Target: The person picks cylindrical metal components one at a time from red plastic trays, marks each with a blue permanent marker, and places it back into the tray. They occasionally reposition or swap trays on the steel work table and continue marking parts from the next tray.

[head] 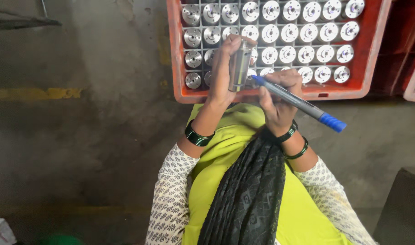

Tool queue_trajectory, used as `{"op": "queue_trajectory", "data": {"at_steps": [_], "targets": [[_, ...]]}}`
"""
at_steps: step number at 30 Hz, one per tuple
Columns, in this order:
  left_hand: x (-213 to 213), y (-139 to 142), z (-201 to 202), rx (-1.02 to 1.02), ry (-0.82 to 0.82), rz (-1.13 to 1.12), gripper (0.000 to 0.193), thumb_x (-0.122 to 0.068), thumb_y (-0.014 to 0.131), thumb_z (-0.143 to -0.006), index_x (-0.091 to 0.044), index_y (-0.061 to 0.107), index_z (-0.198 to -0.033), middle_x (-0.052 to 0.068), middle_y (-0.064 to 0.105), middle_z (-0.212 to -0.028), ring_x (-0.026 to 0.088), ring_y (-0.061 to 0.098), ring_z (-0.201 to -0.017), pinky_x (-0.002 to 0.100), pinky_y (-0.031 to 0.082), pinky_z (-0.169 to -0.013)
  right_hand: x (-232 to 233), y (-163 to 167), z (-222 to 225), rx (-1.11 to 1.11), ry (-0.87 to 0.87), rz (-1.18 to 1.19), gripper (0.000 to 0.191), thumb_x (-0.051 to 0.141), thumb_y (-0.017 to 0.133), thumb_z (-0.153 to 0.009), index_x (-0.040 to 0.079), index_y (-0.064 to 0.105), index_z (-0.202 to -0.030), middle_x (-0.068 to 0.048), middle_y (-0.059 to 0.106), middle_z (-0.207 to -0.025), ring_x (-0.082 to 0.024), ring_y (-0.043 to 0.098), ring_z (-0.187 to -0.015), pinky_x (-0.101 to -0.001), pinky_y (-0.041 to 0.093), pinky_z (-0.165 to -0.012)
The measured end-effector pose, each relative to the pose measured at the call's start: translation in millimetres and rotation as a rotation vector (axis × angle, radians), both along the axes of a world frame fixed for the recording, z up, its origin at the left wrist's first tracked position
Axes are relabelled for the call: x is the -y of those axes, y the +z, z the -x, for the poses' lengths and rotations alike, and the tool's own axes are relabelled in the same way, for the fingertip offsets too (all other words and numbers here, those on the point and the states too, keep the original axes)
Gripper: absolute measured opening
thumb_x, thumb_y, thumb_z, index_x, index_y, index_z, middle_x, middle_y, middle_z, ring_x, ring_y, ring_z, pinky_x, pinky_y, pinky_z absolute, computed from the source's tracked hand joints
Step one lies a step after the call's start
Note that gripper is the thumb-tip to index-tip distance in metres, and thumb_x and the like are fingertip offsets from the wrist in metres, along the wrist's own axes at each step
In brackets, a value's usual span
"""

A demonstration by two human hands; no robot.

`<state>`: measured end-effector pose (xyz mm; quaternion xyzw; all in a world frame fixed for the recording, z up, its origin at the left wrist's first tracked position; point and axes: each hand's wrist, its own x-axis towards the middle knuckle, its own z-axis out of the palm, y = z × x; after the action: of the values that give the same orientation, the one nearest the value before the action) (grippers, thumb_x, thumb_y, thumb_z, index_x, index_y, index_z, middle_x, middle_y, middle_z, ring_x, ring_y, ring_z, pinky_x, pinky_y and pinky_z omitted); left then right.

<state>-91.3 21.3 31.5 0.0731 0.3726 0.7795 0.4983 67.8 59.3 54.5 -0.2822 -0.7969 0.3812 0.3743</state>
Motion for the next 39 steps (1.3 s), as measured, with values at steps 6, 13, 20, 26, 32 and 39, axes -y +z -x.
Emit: {"op": "queue_trajectory", "data": {"at_steps": [6, 13, 20, 26, 32, 39], "targets": [[8.5, 6.1, 0.6, -0.117, -0.052, -0.068, 0.031, -0.027, 0.048, -0.108, -0.001, 0.065, -0.113, 0.004, 0.063, -0.101, 0.008, 0.055, -0.081, 0.023, 0.047, -0.074, -6.6, 12.0, 9.5, 0.027, 0.028, -0.085, 0.027, 0.004, 0.071, -0.094, 0.002, 0.059, -0.119, -0.012, 0.061, -0.106, -0.025, 0.058, -0.097, -0.0417, 0.044, -0.096], [3.7, 13.5, 0.7, -0.039, 0.028, 0.019, 0.04, -0.039, 0.048, -0.108, -0.002, 0.062, -0.115, 0.007, 0.066, -0.105, 0.012, 0.067, -0.09, 0.028, 0.056, -0.079, -5.4, 14.0, 9.7, 0.047, 0.009, -0.202, 0.026, 0.007, 0.073, -0.091, 0.004, 0.06, -0.114, -0.013, 0.06, -0.1, -0.03, 0.055, -0.091, -0.0407, 0.043, -0.086], [5.6, 11.3, 2.2, -0.043, -0.001, 0.012, 0.032, -0.035, 0.059, -0.107, -0.005, 0.059, -0.118, 0.004, 0.063, -0.108, 0.015, 0.067, -0.092, 0.027, 0.054, -0.072, -2.7, 16.2, 11.3, 0.068, 0.076, -0.258, 0.028, 0.005, 0.074, -0.088, 0.005, 0.06, -0.112, -0.011, 0.063, -0.098, -0.03, 0.056, -0.09, -0.0439, 0.044, -0.085], [4.1, 11.0, 1.2, -0.013, 0.033, 0.035, 0.037, -0.042, 0.051, -0.108, -0.006, 0.058, -0.115, 0.011, 0.069, -0.093, 0.016, 0.069, -0.088, 0.027, 0.053, -0.068, -14.1, 19.6, 14.8, 0.05, 0.036, -0.265, 0.028, 0.006, 0.075, -0.09, 0.006, 0.06, -0.114, -0.013, 0.064, -0.103, -0.031, 0.06, -0.096, -0.0457, 0.048, -0.093], [3.3, 6.2, 2.1, 0.029, 0.076, 0.012, 0.035, -0.038, 0.052, -0.11, -0.003, 0.056, -0.115, 0.013, 0.067, -0.095, 0.023, 0.071, -0.091, 0.032, 0.058, -0.081, -6.3, 12.1, 11.2, 0.06, 0.125, -0.287, 0.027, 0.01, 0.076, -0.088, 0.005, 0.062, -0.11, -0.009, 0.066, -0.095, -0.027, 0.057, -0.085, -0.0421, 0.044, -0.083], [0.4, 30.0, 38.5, -0.538, 0.116, 0.038, 0.035, -0.024, 0.075, -0.098, -0.006, 0.056, -0.121, 0.009, 0.066, -0.112, 0.018, 0.066, -0.094, 0.031, 0.056, -0.081, -21.3, 9.7, -8.5, 0.027, -0.05, -0.12, 0.021, 0.005, 0.072, -0.096, 0.001, 0.062, -0.114, -0.014, 0.062, -0.105, -0.028, 0.057, -0.096, -0.0378, 0.045, -0.086]]}}
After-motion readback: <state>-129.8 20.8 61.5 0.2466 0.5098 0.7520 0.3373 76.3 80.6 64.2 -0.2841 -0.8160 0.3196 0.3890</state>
